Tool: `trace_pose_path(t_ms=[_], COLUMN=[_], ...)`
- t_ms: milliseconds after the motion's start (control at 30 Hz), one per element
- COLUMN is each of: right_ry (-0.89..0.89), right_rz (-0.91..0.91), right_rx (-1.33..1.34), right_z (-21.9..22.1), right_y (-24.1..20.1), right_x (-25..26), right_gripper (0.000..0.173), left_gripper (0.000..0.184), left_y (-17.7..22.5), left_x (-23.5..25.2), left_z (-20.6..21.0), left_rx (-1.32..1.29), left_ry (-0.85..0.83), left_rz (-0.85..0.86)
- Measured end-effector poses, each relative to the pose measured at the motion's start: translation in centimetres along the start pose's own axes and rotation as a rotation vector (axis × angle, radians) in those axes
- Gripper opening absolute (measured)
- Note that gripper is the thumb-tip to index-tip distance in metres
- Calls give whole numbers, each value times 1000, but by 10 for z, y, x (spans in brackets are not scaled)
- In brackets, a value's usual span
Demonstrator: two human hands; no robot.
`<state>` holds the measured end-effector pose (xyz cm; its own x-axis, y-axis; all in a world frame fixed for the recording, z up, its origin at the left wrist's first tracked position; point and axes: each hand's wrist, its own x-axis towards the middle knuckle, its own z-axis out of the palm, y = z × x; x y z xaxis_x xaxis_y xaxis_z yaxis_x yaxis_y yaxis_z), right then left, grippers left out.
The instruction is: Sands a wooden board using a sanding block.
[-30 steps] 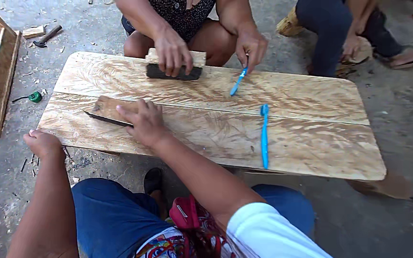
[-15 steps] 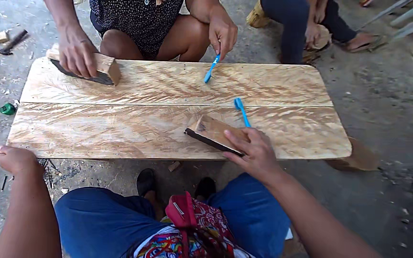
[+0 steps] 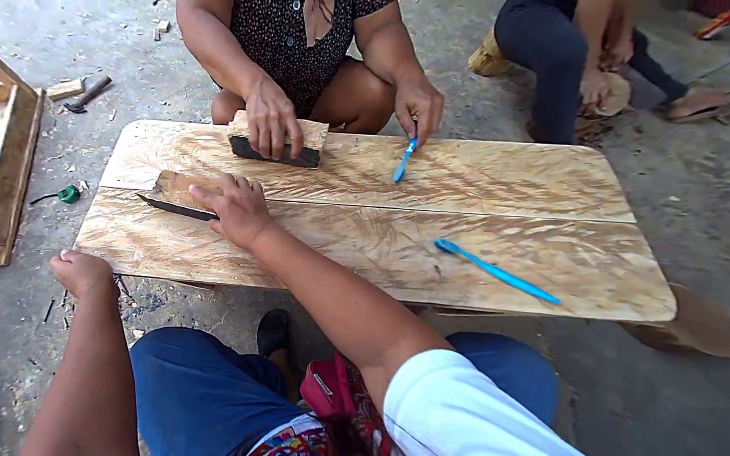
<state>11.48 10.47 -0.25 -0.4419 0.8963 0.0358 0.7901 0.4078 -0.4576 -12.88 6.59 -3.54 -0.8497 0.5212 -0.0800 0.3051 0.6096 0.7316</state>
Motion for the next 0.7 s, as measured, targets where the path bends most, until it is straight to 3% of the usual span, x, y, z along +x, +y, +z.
trace_pose_path(t_ms=[233, 333, 467, 633, 700], right_ry=[287, 373, 385, 94, 14], right_rz=[-44, -58, -120, -135, -125], right_rx=[-71, -85, -63, -18, -25], right_z=[-22, -19, 2, 30, 29], right_y=[109, 123, 75, -19, -41], right_x=[-132, -156, -102, 13, 38], right_gripper=[54, 45, 45, 57, 59], left_gripper=[51, 50, 48, 50, 50], left_y=[-10, -14, -15, -18, -16], left_x=[5, 9, 11, 14, 14], left_z=[5, 9, 14, 12, 9], left_rx=[-81, -134, -146, -124, -81], left_ry=[-14, 2, 9, -9, -18], left_rz=[-1, -1, -19, -3, -9])
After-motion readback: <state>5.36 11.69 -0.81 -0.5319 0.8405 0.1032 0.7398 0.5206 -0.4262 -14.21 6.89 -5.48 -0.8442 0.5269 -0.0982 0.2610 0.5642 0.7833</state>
